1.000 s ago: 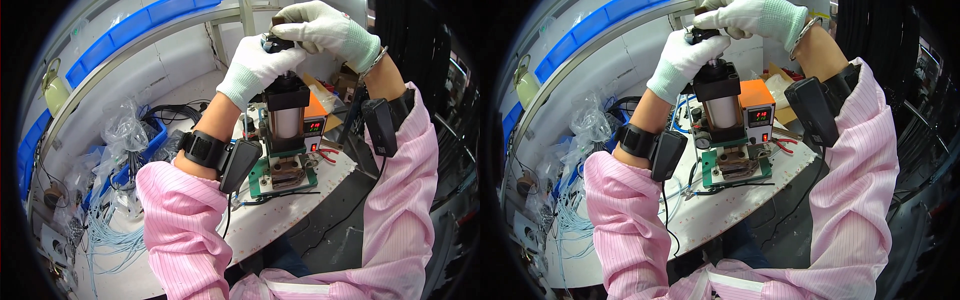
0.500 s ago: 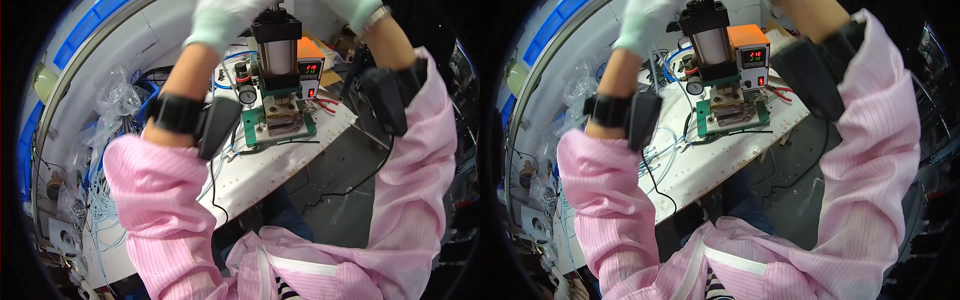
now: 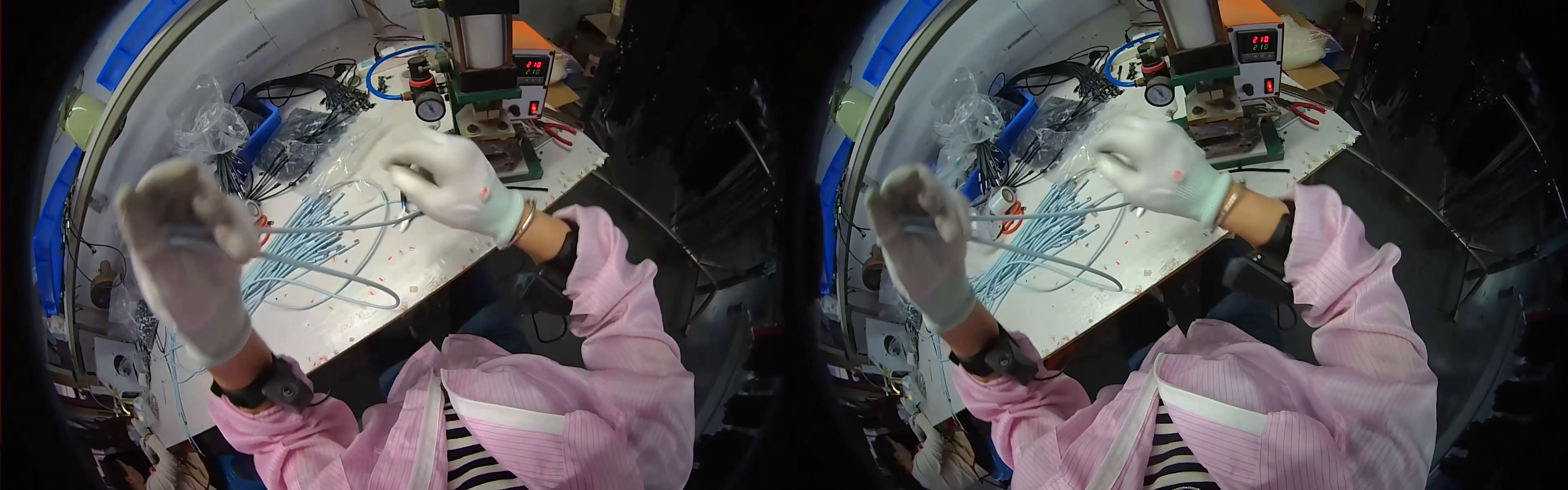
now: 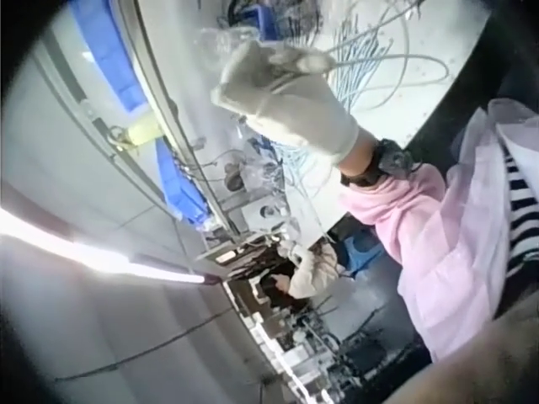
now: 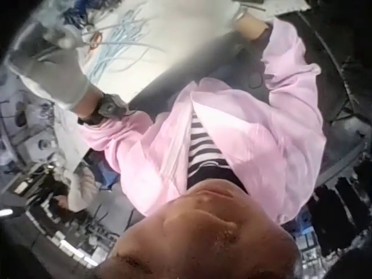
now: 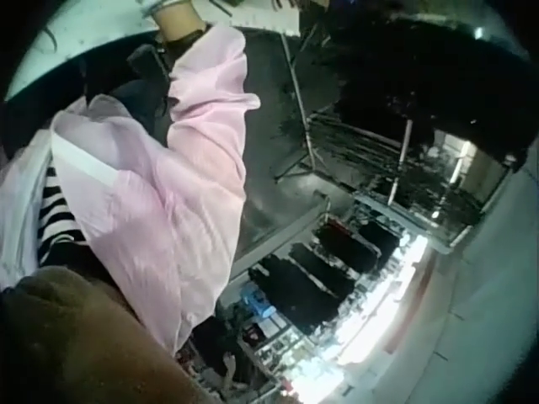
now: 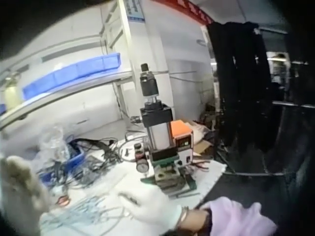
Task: Assembling and processing electronic cables at a manufacturing station.
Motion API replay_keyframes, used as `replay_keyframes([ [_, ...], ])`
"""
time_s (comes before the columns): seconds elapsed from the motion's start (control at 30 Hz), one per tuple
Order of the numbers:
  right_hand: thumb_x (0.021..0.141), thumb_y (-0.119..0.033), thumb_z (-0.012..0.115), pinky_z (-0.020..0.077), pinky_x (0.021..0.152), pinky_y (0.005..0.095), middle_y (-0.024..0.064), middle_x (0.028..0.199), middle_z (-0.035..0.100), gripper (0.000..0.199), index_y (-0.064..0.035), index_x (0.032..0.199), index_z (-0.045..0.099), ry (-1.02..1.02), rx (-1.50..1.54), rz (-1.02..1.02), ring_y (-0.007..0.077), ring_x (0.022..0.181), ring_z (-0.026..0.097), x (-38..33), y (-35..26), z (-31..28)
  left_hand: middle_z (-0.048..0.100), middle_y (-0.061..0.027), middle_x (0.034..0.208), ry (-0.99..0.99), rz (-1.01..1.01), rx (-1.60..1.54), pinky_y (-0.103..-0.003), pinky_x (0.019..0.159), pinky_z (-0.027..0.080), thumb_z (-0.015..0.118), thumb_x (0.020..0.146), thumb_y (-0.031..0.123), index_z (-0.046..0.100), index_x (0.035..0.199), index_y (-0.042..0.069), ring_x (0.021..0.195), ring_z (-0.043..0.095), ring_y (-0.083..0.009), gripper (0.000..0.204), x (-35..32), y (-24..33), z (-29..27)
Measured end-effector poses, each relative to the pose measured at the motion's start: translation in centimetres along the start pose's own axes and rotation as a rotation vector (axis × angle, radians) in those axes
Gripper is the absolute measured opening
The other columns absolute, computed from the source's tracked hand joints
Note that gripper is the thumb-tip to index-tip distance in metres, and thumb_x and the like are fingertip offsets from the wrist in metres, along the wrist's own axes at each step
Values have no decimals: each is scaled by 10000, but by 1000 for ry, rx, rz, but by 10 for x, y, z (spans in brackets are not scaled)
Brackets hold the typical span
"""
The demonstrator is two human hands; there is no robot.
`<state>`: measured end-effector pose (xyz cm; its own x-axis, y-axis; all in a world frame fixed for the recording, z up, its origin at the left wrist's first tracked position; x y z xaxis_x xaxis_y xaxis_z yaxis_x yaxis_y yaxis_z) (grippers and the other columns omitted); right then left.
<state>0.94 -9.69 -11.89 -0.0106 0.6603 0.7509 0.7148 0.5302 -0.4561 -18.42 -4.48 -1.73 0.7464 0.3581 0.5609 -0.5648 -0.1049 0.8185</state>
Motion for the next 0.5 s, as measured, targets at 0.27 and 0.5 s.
replay_keyframes([
  [0.27,711,-45,603,449,544,277,103,748,595,239,-16,948,609,-115,169,75,197,601,569,-54,-63,24,552,-190,1036,113,-97,490,-338,857,393,339,935,348,581,983,-43,959,531,-237,463,-54,-78,37],
  [0.5,770,-132,588,442,533,258,86,664,603,156,6,838,614,-207,586,724,144,570,573,-93,-29,22,558,-194,1058,112,-289,392,-339,851,413,337,940,336,553,1050,-64,976,540,-241,468,-59,-169,47],
])
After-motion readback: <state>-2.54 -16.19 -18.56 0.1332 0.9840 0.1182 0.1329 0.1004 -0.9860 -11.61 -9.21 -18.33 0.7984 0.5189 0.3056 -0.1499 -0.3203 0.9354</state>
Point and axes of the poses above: each hand's wrist, its own x-axis towards the middle knuckle, its own z-axis out of the palm, y = z × x, the point moved 5 cm from there along x, towards the middle knuckle
